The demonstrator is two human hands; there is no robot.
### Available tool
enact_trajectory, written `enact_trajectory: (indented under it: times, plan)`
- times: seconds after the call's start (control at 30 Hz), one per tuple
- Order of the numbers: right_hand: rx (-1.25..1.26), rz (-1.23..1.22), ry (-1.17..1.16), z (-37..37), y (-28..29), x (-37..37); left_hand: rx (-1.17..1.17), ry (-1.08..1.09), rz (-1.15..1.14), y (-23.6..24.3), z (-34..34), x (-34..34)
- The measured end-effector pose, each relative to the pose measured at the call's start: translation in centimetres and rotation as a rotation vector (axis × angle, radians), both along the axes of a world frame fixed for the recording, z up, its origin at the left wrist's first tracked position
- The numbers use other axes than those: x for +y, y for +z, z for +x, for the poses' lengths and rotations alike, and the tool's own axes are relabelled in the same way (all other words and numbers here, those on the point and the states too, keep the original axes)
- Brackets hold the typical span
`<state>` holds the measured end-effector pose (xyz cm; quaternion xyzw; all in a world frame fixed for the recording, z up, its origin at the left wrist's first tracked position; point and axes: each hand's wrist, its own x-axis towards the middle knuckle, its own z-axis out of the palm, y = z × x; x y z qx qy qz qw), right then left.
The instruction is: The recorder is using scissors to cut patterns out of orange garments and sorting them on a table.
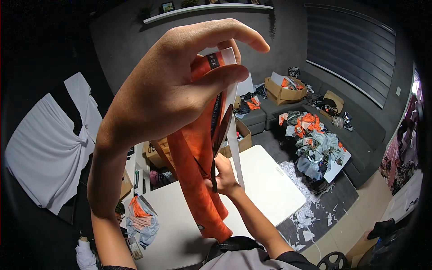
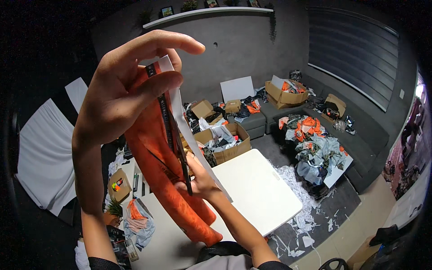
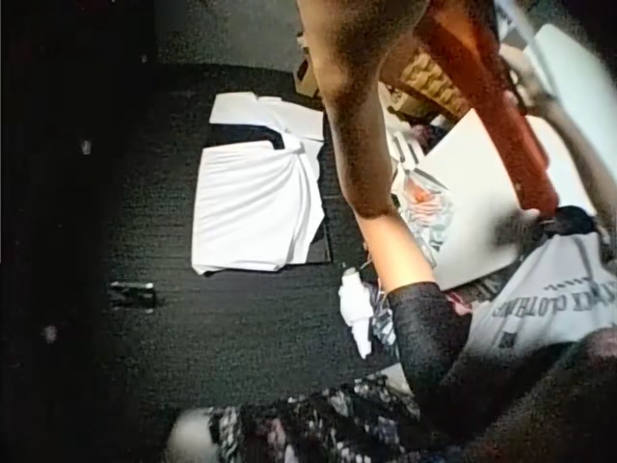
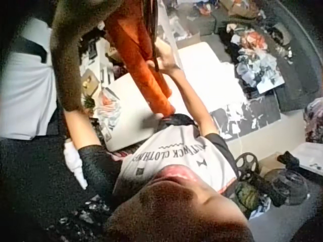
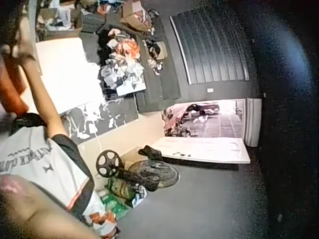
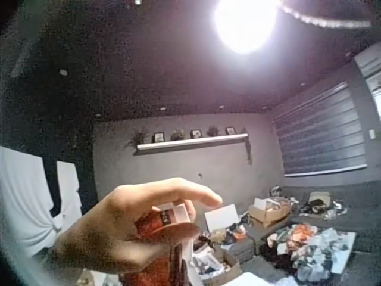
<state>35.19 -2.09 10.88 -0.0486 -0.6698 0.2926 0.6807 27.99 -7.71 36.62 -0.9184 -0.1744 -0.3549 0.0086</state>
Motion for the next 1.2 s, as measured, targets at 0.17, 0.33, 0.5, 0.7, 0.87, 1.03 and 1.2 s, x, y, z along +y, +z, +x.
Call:
enact_trajectory:
  times: [0.17,0.33,0.5,0.7,0.87,1.03,1.2]
  plan:
    - [-0.027,0.019,-0.047,-0.2,-0.6,0.2,-0.002,0.046,-0.006,0.2,0.1,-0.1]
    - [-0.024,0.04,0.013,-0.4,0.1,0.0,-0.007,-0.022,0.101,0.4,-0.9,0.1]
    - [-0.071,0.017,-0.048,-0.5,0.0,-0.1,0.009,0.073,0.035,0.6,-1.3,-0.8]
    - [-0.037,0.002,-0.018,-0.3,0.5,-1.0,0.013,0.097,0.084,0.5,-2.0,-0.5]
    - [-0.074,0.02,-0.022,0.5,0.1,-1.0,-0.004,0.11,0.08,0.3,-2.1,-0.4]
    - [-0.116,-0.013,-0.047,1.0,-0.2,-1.1,-0.026,0.098,0.058,0.2,-2.1,-0.4]
    - [-0.131,-0.061,-0.052,1.4,-0.1,-1.5,-0.022,0.067,0.081,0.3,-2.0,-0.3]
